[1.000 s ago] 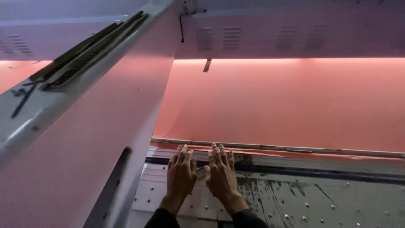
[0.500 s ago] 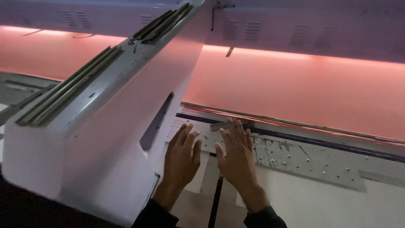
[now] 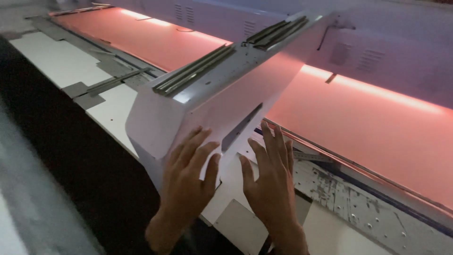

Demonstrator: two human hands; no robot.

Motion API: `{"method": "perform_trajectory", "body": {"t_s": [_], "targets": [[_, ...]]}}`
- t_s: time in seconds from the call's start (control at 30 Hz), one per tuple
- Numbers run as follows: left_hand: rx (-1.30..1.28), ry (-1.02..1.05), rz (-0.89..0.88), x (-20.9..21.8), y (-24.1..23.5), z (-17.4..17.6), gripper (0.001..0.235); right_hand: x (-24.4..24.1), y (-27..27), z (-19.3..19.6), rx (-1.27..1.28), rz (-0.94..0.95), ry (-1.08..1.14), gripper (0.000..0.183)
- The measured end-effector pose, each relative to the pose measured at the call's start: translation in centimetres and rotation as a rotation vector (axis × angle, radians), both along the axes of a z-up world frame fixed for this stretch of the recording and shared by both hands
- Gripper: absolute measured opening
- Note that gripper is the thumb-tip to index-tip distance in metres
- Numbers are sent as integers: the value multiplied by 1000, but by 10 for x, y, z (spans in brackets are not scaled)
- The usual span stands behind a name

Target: Tucking the edge of a large pink fabric sheet into a machine groove using metal strips and a plastic tool to secure it.

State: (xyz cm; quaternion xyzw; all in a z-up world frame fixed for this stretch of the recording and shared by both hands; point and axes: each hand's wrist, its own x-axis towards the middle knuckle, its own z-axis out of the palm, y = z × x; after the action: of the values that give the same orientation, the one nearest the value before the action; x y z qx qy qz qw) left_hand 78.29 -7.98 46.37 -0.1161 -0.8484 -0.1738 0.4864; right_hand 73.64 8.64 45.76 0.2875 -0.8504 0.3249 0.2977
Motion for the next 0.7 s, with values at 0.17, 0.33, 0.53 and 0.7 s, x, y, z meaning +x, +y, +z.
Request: {"method": "perform_trajectory", "body": {"t_s": [0.17, 0.33, 0.53, 0.7], "targets": [[8, 84, 131, 10, -63, 17, 23, 1, -37, 30, -11, 50, 64, 35], [6, 115, 203, 1, -123, 33, 19, -5, -89, 66, -19, 49, 174, 35], [62, 147, 167, -40, -212, 26, 21, 8, -193, 77, -16, 94, 161, 35], [150, 76, 68, -109, -326, -7, 17, 10, -336, 58, -325, 42, 202, 33]]}}
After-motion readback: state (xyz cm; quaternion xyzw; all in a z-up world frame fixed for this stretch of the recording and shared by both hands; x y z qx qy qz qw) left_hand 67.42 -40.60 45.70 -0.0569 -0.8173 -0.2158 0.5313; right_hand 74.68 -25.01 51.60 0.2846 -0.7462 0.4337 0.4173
